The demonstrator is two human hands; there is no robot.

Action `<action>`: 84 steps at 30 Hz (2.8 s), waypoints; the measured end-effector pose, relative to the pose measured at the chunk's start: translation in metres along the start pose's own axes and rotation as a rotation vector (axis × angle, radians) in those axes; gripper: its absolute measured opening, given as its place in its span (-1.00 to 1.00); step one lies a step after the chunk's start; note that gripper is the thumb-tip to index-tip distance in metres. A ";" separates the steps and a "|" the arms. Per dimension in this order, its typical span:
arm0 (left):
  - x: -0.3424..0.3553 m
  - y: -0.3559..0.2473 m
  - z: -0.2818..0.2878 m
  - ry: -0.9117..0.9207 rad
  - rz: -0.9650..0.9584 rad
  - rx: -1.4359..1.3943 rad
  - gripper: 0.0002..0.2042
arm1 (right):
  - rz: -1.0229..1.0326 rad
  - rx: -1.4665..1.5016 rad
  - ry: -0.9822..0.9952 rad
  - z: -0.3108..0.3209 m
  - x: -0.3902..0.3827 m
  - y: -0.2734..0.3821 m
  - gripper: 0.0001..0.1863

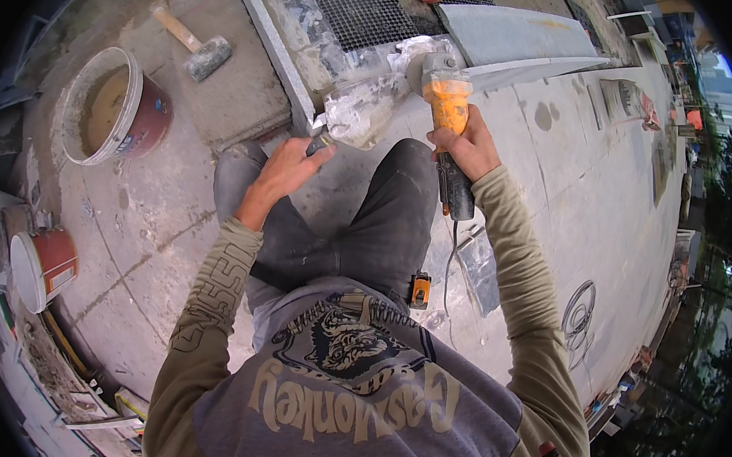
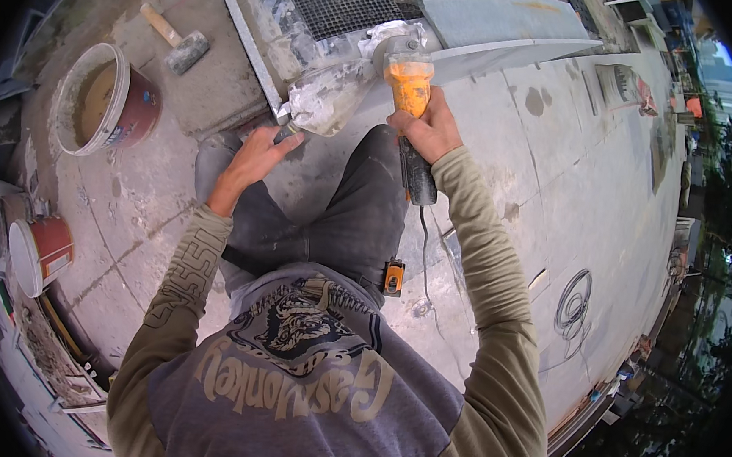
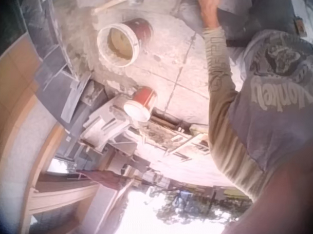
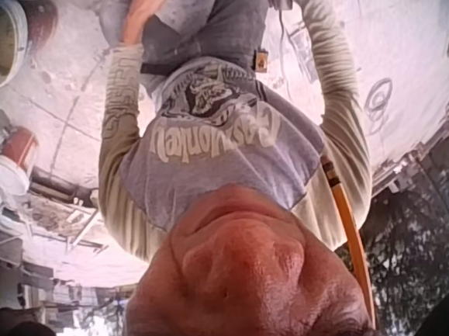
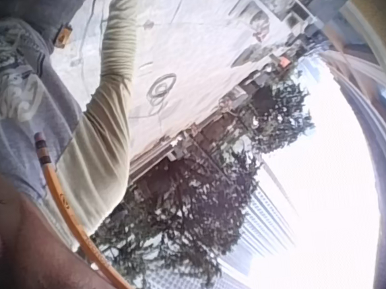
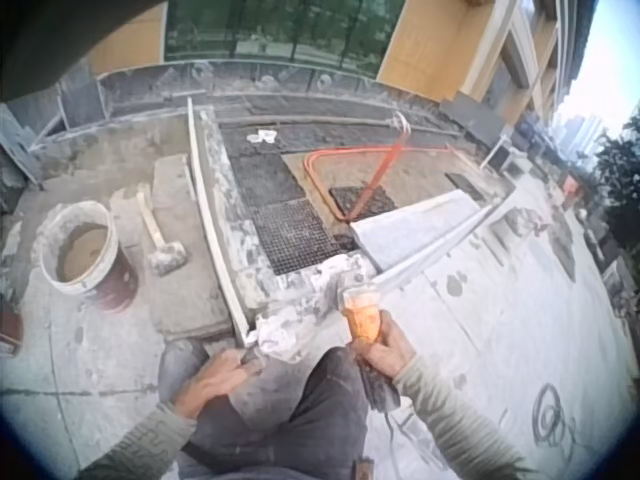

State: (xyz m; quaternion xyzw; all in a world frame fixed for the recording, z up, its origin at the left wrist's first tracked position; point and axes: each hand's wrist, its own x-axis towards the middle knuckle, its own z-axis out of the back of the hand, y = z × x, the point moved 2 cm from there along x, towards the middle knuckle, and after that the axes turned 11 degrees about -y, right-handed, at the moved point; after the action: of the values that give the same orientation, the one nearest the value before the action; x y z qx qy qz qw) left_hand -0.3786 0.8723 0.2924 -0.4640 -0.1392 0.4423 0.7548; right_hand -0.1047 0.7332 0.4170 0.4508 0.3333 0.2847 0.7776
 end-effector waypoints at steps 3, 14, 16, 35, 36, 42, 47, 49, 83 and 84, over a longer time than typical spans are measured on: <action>0.000 0.005 -0.001 -0.061 -0.064 0.001 -0.39 | 0.006 0.019 0.066 -0.004 -0.006 -0.004 -0.45; 0.003 0.004 0.001 0.021 -0.007 -0.025 -0.40 | -0.026 0.056 0.064 -0.003 0.002 -0.005 -0.42; 0.004 0.001 0.001 0.061 0.027 -0.014 -0.40 | -0.026 0.046 0.014 0.005 0.004 -0.009 -0.40; 0.002 0.004 0.000 0.006 -0.028 0.002 -0.39 | -0.007 0.017 0.053 0.014 -0.005 -0.014 -0.36; 0.001 0.001 0.001 0.007 -0.025 -0.023 -0.39 | -0.017 0.003 0.063 0.014 -0.006 -0.015 -0.34; 0.004 0.004 0.001 0.026 -0.015 -0.007 -0.39 | 0.029 0.028 0.045 0.010 -0.003 -0.010 -0.38; 0.003 0.003 0.000 -0.017 -0.071 -0.032 -0.39 | 0.025 0.012 0.087 0.008 -0.015 -0.012 -0.40; 0.001 0.006 -0.001 -0.009 -0.066 -0.016 -0.39 | 0.031 -0.011 0.077 0.008 -0.014 -0.015 -0.40; 0.003 -0.003 0.006 0.097 0.030 0.055 -0.42 | 0.097 -0.004 0.072 0.010 -0.004 -0.016 -0.38; 0.003 -0.001 0.005 0.097 0.036 0.047 -0.41 | 0.081 0.000 0.079 0.008 -0.008 -0.016 -0.39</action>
State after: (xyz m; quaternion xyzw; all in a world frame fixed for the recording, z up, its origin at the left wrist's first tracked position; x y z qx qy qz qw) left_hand -0.3795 0.8774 0.2957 -0.4695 -0.0835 0.4359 0.7633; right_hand -0.1008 0.7164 0.4080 0.4524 0.3452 0.3336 0.7516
